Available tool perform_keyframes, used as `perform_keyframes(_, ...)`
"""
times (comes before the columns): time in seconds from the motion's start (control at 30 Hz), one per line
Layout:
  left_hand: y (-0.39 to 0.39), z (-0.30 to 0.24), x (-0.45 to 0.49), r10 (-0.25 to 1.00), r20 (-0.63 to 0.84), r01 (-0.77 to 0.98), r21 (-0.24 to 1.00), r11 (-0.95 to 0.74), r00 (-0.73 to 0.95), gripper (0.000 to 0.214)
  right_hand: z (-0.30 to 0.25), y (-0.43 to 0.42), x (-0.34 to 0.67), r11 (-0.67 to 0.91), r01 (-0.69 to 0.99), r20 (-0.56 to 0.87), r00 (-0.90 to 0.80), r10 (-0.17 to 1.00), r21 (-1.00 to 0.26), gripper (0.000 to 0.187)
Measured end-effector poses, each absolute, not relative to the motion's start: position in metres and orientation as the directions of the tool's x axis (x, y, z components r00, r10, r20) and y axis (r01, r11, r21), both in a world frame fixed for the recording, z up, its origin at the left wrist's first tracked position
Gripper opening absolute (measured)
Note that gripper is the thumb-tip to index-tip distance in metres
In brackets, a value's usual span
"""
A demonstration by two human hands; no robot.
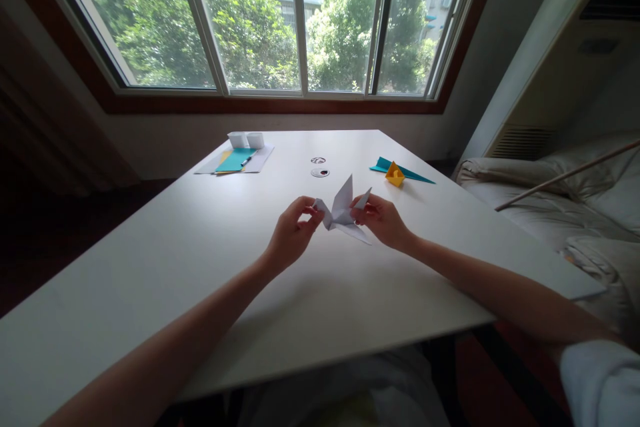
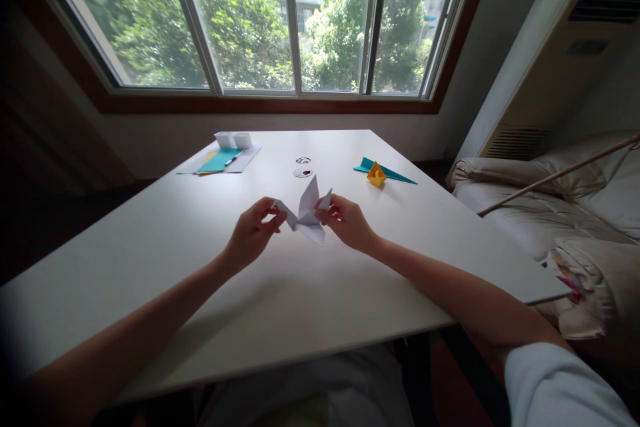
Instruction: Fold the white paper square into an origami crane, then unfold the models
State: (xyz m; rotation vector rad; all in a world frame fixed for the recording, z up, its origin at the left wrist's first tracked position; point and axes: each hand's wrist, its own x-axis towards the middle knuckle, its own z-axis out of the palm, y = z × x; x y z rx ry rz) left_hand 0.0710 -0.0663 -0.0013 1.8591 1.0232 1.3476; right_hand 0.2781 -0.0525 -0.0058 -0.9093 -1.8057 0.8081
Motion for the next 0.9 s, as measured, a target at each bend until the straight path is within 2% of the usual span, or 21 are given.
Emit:
perform_keyframes(0.13, -0.061, -0.004, 0.071, 0.892, 0.411, 0.111, 0.894, -0.435, 0.185, 0.016, -0.007, -0.052, 0.277, 0.510, 0.219, 0.440, -0.299, 0.847, -0.832, 0.022)
perform_keyframes(0.27, -0.064, -0.005, 0.074, 0.912, 0.366, 0.054, 0.923, -0.382, 0.185, 0.017, -0.007, -0.056, 0.274, 0.538, 0.256, 0.423, -0.391, 0.817, -0.803, 0.022)
perform_keyframes(0.4, -0.068, -0.006, 0.077, 0.902, 0.370, 0.082, 0.915, -0.395, 0.221, 0.018, -0.004, -0.062, 0.271, 0.580, 0.348, 0.422, -0.435, 0.796, -0.736, 0.030)
perform_keyframes(0.6, -0.071, -0.005, 0.076, 0.877, 0.409, 0.157, 0.877, -0.454, 0.254, 0.016, 0.001, -0.063, 0.270, 0.566, 0.376, 0.416, -0.410, 0.812, -0.734, 0.027)
perform_keyframes(0.73, -0.075, -0.003, 0.073, 0.838, 0.441, 0.195, 0.835, -0.515, 0.322, 0.034, 0.003, -0.060, 0.273, 0.596, 0.390, 0.447, -0.411, 0.795, -0.702, 0.025)
perform_keyframes(0.9, -0.078, 0.003, 0.070, 0.777, 0.474, 0.307, 0.731, -0.609, 0.414, 0.018, 0.001, -0.054, 0.280, 0.603, 0.464, 0.461, -0.391, 0.797, -0.649, 0.025)
